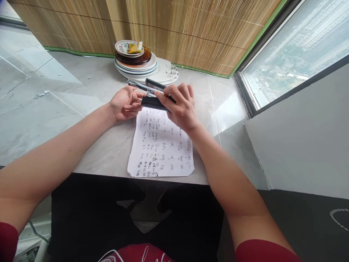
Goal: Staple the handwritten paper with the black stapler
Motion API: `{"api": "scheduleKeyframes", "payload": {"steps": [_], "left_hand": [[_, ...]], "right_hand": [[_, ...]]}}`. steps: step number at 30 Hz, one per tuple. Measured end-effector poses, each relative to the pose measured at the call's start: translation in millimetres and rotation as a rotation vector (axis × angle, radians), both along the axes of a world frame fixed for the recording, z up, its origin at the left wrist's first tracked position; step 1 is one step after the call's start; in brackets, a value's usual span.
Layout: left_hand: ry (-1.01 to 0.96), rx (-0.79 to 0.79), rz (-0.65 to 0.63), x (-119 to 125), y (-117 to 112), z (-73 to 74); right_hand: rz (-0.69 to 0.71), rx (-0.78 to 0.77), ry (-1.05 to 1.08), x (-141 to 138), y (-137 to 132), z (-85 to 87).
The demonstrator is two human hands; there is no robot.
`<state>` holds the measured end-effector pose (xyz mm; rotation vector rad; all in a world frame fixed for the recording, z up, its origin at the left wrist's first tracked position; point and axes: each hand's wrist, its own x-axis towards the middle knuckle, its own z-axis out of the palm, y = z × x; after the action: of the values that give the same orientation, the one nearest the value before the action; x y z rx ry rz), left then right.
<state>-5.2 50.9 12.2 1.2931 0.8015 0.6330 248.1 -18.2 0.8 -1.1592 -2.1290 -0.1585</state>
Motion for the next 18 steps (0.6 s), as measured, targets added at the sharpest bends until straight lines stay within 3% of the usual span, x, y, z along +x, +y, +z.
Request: {"api": "scheduleKeyframes", "payload": {"steps": [6,11,18], "left_hand": [[-0.058,-0.073,-0.052,-3.3,1.0,-0.2],[-0.062,-0.1,-0.029,-2.8,0.8,1.0],[-0.043,-0.013,-0.006,-5.2,4.9,-3.8]], "right_hand": [[0.027,-0.127,-0.033,-4.5,-4.5,6.9],[0.015,-0.065,-0.033,-5.4,-6.4,9.4],[0.014,-0.054,-0.047,-8.2,-9.1,9.4]]}}
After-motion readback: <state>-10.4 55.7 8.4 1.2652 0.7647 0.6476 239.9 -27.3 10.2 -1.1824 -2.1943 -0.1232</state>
